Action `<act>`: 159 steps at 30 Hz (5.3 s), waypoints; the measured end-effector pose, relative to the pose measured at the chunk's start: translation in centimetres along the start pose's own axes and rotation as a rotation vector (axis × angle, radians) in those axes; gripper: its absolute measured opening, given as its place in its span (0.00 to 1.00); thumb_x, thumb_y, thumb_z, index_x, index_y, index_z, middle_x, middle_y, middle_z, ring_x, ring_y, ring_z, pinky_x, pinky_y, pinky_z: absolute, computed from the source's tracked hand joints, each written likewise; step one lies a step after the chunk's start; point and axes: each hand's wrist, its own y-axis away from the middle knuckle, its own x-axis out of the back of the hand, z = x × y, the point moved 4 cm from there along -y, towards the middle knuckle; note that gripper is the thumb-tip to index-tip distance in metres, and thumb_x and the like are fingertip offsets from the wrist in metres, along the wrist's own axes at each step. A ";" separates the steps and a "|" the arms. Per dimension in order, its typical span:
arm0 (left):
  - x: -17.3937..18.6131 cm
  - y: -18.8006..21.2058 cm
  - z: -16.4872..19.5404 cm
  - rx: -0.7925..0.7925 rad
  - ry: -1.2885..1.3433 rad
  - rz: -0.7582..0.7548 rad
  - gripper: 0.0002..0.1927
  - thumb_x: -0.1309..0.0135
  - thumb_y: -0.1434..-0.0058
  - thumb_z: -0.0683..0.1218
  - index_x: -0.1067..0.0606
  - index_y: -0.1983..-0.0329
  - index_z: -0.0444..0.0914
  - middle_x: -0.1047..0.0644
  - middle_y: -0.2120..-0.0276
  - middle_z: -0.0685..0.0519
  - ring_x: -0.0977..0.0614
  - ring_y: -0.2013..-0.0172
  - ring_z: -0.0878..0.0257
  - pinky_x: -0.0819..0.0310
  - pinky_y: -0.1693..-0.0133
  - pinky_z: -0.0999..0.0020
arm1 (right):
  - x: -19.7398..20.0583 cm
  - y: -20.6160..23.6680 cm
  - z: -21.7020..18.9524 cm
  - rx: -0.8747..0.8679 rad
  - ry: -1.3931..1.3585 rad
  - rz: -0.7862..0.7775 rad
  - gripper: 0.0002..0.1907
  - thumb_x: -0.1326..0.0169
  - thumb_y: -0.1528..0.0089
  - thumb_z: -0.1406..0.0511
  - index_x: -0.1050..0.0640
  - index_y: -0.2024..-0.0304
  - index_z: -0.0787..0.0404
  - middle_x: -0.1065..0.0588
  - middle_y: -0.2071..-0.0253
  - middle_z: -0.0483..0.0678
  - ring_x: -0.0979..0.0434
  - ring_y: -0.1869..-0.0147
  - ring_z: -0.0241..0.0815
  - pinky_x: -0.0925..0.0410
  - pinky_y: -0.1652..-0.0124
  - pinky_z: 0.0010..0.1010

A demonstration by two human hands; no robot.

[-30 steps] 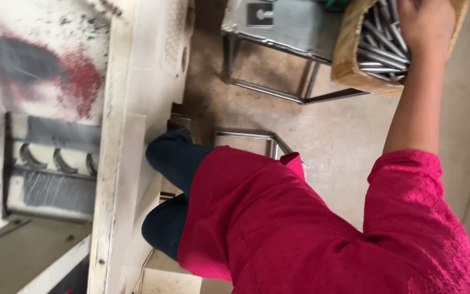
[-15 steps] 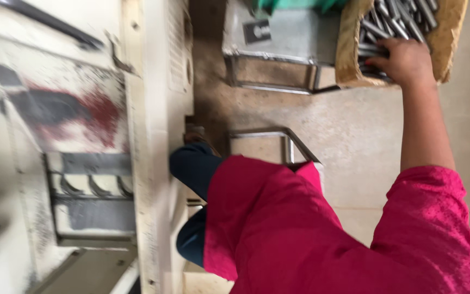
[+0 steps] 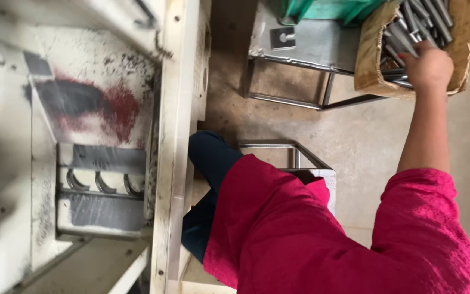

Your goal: The person uses a metal tool to adjust two handles on a white industrial machine. They then open the machine door, place the tool inside, and close the door.

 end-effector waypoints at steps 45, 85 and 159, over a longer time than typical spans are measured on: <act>12.8 9.0 -26.2 -0.193 1.259 0.237 0.35 0.55 0.38 0.71 0.25 0.41 0.41 0.20 0.46 0.51 0.21 0.40 0.55 0.43 0.29 0.57 | 24.8 69.4 -67.8 1.081 -1.051 -2.049 0.21 0.56 0.28 0.65 0.31 0.33 0.67 0.28 0.67 0.45 0.31 0.69 0.31 0.36 0.68 0.23; 17.5 13.1 -45.6 0.491 0.096 0.385 0.14 0.42 0.41 0.53 0.17 0.71 0.40 0.18 0.72 0.47 0.18 0.67 0.51 0.30 0.52 0.57 | 29.8 103.4 -108.1 -0.531 -1.888 -2.150 0.27 0.52 0.36 0.43 0.36 0.63 0.60 0.30 0.76 0.47 0.32 0.75 0.41 0.33 0.71 0.34; 24.3 9.7 -15.2 -0.329 0.668 0.507 0.05 0.38 0.43 0.45 0.20 0.72 0.38 0.26 0.43 0.40 0.30 0.38 0.40 0.43 0.34 0.50 | 30.9 66.5 -75.7 1.737 -1.766 -2.029 0.32 0.44 0.32 0.44 0.24 0.52 0.69 0.37 0.78 0.41 0.44 0.78 0.30 0.50 0.74 0.21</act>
